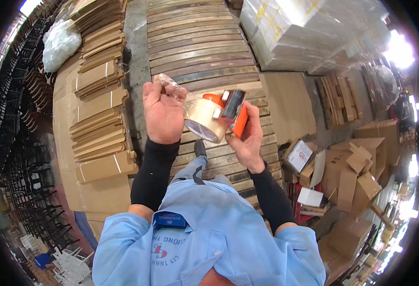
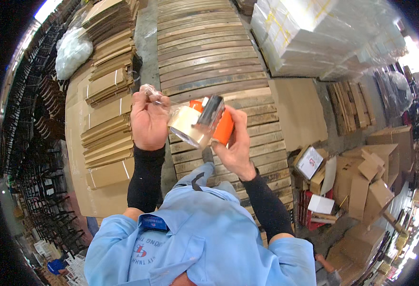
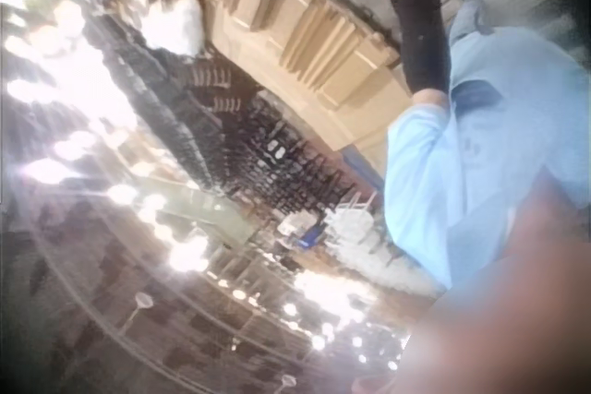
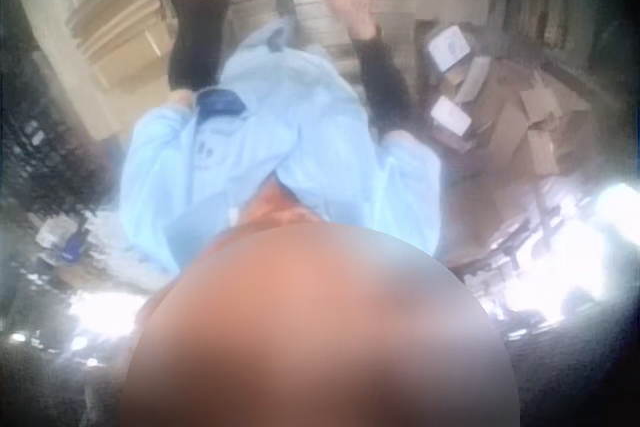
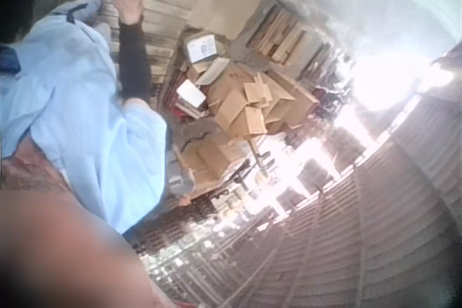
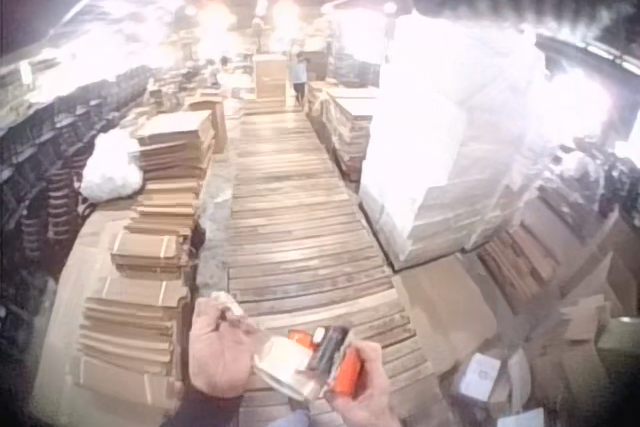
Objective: The person places white foam padding into a large cardboard box, folds the flaps, and seals the box with packing tape using a handheld dispenser. They then open another box to insert additional cardboard dividers around a wooden chair wrapped in protective foam.
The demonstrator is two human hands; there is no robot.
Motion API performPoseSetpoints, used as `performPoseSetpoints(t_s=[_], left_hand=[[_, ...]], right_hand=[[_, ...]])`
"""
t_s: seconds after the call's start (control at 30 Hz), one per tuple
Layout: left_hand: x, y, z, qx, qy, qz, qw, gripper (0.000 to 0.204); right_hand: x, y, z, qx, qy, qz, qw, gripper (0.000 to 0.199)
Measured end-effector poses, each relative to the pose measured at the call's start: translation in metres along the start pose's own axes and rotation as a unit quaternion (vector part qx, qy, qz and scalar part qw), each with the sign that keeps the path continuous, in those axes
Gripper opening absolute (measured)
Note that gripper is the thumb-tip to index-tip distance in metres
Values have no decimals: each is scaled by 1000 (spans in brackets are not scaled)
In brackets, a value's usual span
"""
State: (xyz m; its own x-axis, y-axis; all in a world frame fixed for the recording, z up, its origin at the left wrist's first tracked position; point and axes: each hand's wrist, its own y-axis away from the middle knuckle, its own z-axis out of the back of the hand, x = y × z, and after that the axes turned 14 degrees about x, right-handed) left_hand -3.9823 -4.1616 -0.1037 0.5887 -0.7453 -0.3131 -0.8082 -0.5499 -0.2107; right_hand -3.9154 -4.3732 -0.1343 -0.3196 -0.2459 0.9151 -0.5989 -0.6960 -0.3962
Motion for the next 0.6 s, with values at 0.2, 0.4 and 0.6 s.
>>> performPoseSetpoints(t_s=[0.2,0.4,0.6], left_hand=[[35,-104,15,-52,-39,-60,996,19],[50,-203,44,-52,-36,-67,996,21],[27,-321,48,100,-338,-13,936,12]], right_hand=[[-39,-89,-1,7,-184,-89,979,82],[-93,-179,-2,-77,-43,-84,993,78],[-162,-299,78,63,-455,-215,862,49]])
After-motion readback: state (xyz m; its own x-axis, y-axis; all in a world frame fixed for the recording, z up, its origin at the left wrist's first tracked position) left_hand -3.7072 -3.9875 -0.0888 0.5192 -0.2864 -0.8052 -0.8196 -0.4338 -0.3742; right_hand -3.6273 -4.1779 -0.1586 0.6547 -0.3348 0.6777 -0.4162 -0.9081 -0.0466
